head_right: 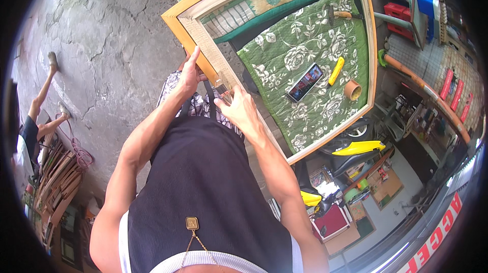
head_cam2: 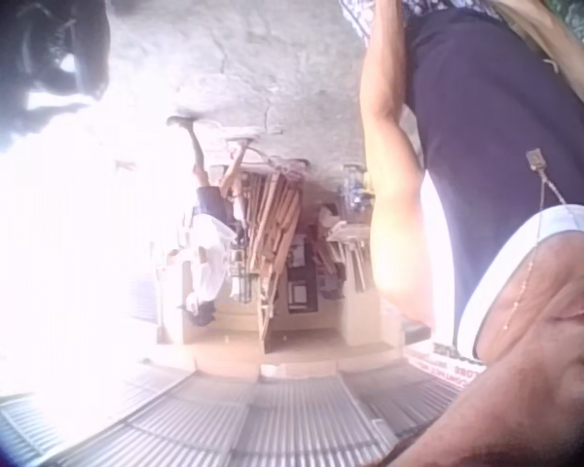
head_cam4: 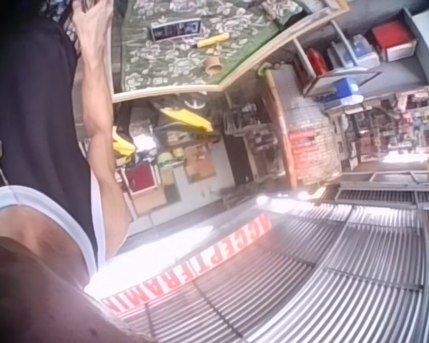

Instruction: The person assembles a rectangular wooden frame by hand, repeatedly using a staple gun to fasten the corners. The person lifts and rotates the frame multiple times to access different sides while working on a cushioned surface.

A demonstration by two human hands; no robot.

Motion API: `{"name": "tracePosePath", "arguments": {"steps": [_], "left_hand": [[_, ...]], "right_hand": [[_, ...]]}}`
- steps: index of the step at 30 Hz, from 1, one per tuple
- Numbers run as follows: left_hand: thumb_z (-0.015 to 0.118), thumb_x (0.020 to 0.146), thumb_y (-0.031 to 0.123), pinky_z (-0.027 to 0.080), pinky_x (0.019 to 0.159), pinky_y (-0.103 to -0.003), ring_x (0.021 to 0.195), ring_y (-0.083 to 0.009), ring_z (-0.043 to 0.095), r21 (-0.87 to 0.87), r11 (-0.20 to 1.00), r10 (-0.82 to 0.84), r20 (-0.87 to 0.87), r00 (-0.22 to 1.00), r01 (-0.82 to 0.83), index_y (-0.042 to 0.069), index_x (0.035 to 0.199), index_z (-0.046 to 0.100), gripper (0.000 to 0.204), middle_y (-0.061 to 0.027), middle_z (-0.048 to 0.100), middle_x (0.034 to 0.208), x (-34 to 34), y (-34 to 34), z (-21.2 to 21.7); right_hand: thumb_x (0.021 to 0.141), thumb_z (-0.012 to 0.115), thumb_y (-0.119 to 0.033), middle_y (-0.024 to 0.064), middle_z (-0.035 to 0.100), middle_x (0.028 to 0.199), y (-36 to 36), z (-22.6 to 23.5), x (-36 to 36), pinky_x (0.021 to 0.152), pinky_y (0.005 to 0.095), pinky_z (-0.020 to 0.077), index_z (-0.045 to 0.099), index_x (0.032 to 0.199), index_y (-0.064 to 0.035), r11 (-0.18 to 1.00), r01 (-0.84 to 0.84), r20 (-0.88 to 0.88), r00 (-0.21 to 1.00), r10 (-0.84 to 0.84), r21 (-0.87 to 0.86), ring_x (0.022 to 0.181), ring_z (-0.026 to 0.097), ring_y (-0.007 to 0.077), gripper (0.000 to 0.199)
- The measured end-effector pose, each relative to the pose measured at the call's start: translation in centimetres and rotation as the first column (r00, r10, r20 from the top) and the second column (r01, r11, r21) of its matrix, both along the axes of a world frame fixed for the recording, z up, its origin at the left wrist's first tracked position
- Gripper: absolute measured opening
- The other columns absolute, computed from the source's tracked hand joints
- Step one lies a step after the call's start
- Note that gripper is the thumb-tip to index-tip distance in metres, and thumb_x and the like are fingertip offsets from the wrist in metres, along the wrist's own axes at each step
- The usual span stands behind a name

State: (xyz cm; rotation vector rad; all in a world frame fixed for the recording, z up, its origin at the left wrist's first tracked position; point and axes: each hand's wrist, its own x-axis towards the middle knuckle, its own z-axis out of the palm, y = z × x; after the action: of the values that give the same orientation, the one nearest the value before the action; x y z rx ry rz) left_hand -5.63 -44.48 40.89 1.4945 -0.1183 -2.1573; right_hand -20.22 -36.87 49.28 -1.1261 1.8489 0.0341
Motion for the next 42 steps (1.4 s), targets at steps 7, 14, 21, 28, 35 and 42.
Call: {"name": "tracePosePath", "arguments": {"steps": [7,14,21,28,35,42], "left_hand": [[0.047,0.09,0.056,0.048,0.087,-0.036,0.096,-0.0213,0.063,0.031,0.998,-0.049,0.002,0.999,0.049,0.002,0.121,0.055,0.062,-0.0113,0.064,0.11,0.2,-0.7,0.2],[0.053,0.088,0.053,0.05,0.083,-0.035,0.095,-0.0189,0.063,0.042,0.998,-0.04,0.011,0.999,0.04,0.003,0.119,0.056,0.059,-0.0094,0.064,0.108,0.1,-0.6,-0.3],[0.053,0.086,0.056,0.048,0.086,-0.036,0.096,-0.0193,0.063,0.053,0.998,-0.019,-0.076,0.997,0.023,0.004,0.119,0.055,0.061,-0.0092,0.064,0.107,0.4,-0.3,-1.0],[0.047,0.086,0.063,0.039,0.097,-0.042,0.11,-0.0231,0.055,0.056,0.996,-0.067,-0.137,0.988,0.075,0.006,0.129,0.048,0.072,-0.0121,0.058,0.121,0.9,-0.7,-1.1],[0.035,0.089,0.067,0.038,0.097,-0.042,0.111,-0.0242,0.055,0.072,0.991,-0.098,-0.206,0.974,0.115,0.007,0.13,0.046,0.074,-0.0122,0.058,0.121,1.5,-1.2,-1.3],[0.024,0.086,0.075,0.037,0.1,-0.04,0.113,-0.0263,0.053,-0.025,0.993,0.109,-0.112,0.988,-0.112,0.001,0.129,0.047,0.088,-0.014,0.057,0.12,4.0,-6.5,-1.4]], "right_hand": [[0.071,0.075,-0.031,0.0238,0.066,0.091,-0.8,0.4,0.1,0.081,0.0424,0.0501,0.056,0.1,0.0062,1.0,0.018,0.044,0.999,-0.018,0.014,0.09,0.064,0.0375,0.051],[0.071,0.075,-0.032,0.0181,0.067,0.081,-0.6,-0.9,0.1,0.071,0.0431,0.0522,0.059,0.087,0.001,1.0,-0.001,-0.053,0.999,0.002,0.018,0.077,0.066,0.0357,0.04],[0.073,0.074,-0.036,0.0132,0.064,0.067,0.5,-2.5,0.3,0.059,0.0429,0.0506,0.059,0.076,-0.0031,0.982,-0.033,-0.095,0.995,0.015,-0.187,0.064,0.065,0.0319,0.036],[0.086,0.061,-0.028,0.0256,0.058,0.103,0.6,0.0,-0.2,0.081,0.0456,0.0469,0.054,0.104,0.0051,0.991,-0.071,0.039,0.996,0.075,-0.111,0.094,0.059,0.0406,0.039],[0.082,0.066,-0.031,0.0256,0.061,0.099,-0.4,0.0,0.8,0.081,0.0439,0.0472,0.055,0.104,0.006,0.998,0.062,0.039,0.997,-0.062,-0.002,0.094,0.061,0.0393,0.045],[0.074,0.071,-0.035,0.0279,0.063,0.093,-7.4,1.8,4.1,0.08,0.0418,0.0494,0.058,0.097,0.0092,0.998,0.043,0.075,0.996,-0.039,-0.054,0.092,0.062,0.0393,0.051]]}}
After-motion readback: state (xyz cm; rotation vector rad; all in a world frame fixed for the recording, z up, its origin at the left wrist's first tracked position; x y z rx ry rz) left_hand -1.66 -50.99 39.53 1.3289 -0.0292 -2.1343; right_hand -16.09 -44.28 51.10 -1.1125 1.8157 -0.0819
